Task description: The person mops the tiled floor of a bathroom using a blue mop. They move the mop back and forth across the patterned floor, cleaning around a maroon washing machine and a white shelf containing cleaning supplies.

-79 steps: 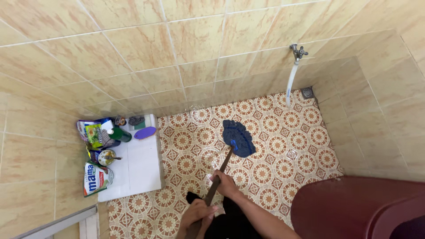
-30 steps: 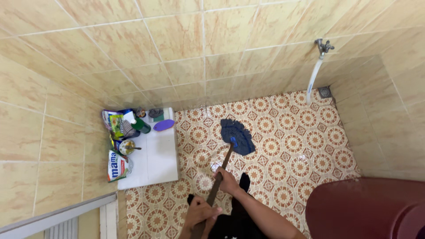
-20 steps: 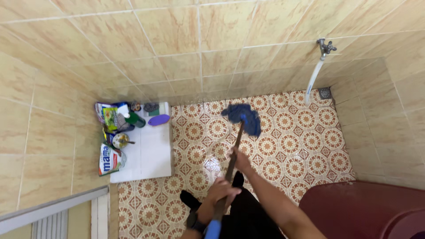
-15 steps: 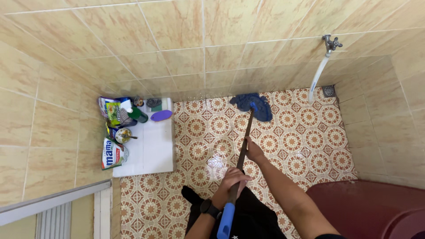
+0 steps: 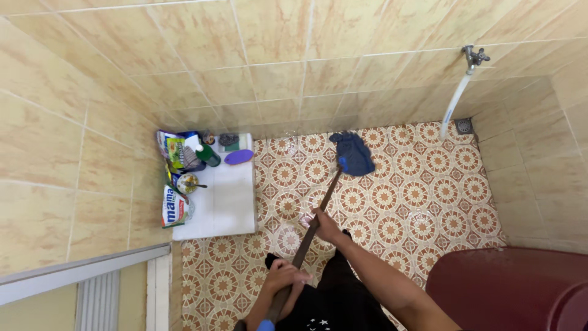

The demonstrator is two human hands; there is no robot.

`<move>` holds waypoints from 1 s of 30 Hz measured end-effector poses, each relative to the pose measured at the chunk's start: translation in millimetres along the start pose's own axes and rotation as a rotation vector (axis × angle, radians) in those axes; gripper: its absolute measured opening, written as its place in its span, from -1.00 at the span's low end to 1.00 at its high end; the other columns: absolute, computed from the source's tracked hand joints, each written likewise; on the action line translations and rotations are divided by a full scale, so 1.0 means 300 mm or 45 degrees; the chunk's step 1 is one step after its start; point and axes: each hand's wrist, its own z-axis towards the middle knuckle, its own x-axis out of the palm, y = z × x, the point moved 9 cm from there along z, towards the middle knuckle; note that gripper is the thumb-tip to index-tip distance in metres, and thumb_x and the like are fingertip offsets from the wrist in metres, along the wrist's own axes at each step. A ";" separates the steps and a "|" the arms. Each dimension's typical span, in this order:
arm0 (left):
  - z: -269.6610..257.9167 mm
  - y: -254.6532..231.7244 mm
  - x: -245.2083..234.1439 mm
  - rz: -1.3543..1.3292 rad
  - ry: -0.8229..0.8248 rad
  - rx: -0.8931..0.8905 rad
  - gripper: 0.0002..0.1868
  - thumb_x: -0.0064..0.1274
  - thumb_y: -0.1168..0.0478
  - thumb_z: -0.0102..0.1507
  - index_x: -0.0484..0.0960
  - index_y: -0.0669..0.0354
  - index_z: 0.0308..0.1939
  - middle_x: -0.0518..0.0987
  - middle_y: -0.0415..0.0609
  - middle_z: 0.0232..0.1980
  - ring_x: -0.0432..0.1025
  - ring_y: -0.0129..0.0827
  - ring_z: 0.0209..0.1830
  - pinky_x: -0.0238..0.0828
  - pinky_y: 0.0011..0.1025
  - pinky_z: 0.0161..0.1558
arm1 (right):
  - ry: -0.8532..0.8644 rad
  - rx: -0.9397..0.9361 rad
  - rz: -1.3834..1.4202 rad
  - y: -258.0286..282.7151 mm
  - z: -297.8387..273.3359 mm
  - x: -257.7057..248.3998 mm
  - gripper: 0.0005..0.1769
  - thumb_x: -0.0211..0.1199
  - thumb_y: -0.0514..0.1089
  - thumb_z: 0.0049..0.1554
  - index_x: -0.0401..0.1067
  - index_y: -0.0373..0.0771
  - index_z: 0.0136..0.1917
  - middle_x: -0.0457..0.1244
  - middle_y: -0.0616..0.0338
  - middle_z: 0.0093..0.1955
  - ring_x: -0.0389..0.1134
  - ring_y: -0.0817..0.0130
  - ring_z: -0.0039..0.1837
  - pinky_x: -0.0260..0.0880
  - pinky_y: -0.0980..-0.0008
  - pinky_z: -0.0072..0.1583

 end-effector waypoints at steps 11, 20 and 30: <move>-0.088 -0.172 -0.310 0.275 0.201 0.149 -0.61 0.27 0.40 0.09 0.74 -0.07 -0.04 0.51 -0.38 -0.58 0.38 -0.61 -0.60 0.26 -0.38 -0.10 | 0.270 -0.086 0.040 0.372 -0.166 0.388 -0.89 0.18 -0.20 0.26 0.33 -0.26 0.01 0.40 0.06 0.04 0.47 0.11 0.16 0.45 0.23 0.16; -0.057 -0.059 -0.190 0.158 -0.222 0.281 -0.72 0.13 0.36 0.26 0.67 0.06 0.04 0.56 -0.29 -0.47 0.36 -0.54 -0.54 0.21 -0.38 -0.11 | 0.140 -0.202 -0.002 0.256 -0.047 0.226 -0.89 0.25 -0.22 0.17 0.36 -0.16 -0.03 0.43 0.10 -0.08 0.50 0.11 0.05 0.45 0.20 0.06; 0.054 0.159 0.085 0.083 -0.377 0.107 -0.78 0.10 0.40 0.30 0.66 0.09 0.00 0.50 -0.22 -0.39 0.40 -0.40 -0.42 0.24 -0.28 0.00 | 0.083 -0.198 -0.389 0.065 0.171 -0.054 -0.72 0.31 -0.14 0.12 0.34 -0.01 0.09 0.40 0.10 -0.05 0.44 -0.04 0.06 0.40 0.07 0.05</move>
